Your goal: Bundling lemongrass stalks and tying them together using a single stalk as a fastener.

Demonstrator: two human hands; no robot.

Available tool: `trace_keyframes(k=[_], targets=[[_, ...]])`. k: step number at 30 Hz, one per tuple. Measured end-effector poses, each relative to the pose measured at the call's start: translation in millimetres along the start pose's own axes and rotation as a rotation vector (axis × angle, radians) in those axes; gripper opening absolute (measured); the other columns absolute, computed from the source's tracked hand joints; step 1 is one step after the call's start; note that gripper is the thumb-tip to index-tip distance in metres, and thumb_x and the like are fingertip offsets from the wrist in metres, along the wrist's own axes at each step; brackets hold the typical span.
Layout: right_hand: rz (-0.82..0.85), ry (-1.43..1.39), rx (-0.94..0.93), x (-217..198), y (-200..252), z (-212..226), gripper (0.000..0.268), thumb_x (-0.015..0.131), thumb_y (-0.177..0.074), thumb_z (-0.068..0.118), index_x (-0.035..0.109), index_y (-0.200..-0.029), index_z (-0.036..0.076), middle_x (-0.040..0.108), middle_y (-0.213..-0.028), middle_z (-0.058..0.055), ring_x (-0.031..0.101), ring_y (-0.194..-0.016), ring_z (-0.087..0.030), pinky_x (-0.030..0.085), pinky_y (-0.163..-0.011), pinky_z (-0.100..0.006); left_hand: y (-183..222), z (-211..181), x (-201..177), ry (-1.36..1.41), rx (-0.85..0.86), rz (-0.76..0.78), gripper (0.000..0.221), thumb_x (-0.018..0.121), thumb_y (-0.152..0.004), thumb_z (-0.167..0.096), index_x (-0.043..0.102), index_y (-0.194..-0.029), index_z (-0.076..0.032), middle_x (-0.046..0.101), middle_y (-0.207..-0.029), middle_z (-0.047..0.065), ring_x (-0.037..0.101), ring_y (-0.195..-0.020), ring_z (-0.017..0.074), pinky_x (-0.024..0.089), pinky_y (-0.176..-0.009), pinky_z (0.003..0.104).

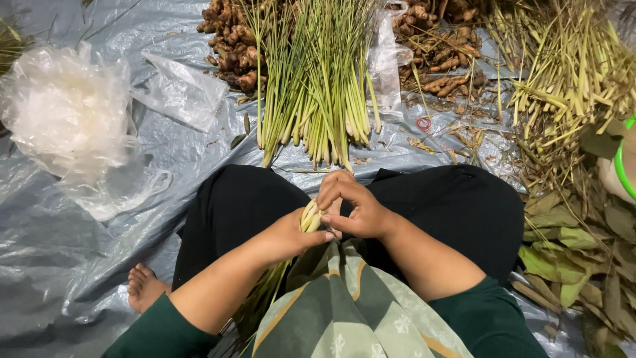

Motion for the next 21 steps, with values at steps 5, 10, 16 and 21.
trace_keyframes(k=[5,10,16,21], targets=[[-0.017,0.234,-0.079,-4,-12,17,0.014,0.078,-0.092,0.023,0.073,-0.096,0.011,0.068,-0.083,0.0,0.065,-0.092,-0.025,0.033,-0.111,-0.052,0,6,-7,-0.087,0.01,-0.015,0.055,0.079,-0.08,-0.041,0.065,-0.117,-0.004,0.071,-0.09,0.014,0.07,-0.081,0.0248,0.054,-0.065,0.033],[-0.055,0.412,-0.095,1,-12,18,0.013,0.076,-0.093,0.028,0.073,-0.095,0.016,0.068,-0.087,0.0,0.063,-0.093,-0.025,0.035,-0.109,-0.049,-7,30,-8,-0.263,-0.014,-0.069,0.057,0.071,-0.087,-0.05,0.064,-0.126,-0.008,0.074,-0.097,0.018,0.073,-0.095,0.0346,0.057,-0.073,0.042],[-0.013,0.297,0.063,3,-9,12,0.015,0.073,-0.094,0.027,0.07,-0.098,0.013,0.062,-0.104,-0.008,0.06,-0.097,-0.031,0.047,-0.094,-0.047,-15,49,-14,-0.403,-0.038,-0.146,0.066,0.07,-0.087,-0.056,0.058,-0.133,-0.01,0.075,-0.101,0.018,0.074,-0.099,0.0353,0.059,-0.075,0.043],[0.121,0.259,0.417,13,1,14,0.044,0.06,-0.096,0.054,0.067,-0.123,0.02,0.074,-0.093,-0.017,0.071,-0.087,-0.044,0.056,-0.077,-0.05,-8,36,-14,-0.458,-0.052,-0.101,0.047,0.072,-0.088,-0.04,0.063,-0.121,-0.009,0.076,-0.095,0.016,0.075,-0.096,0.0329,0.061,-0.078,0.04]])
Point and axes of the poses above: each hand's wrist, its own y-axis away from the middle knuckle, its own x-axis out of the palm, z = x × y, the point moved 2 cm from there along -y, towards the middle knuckle
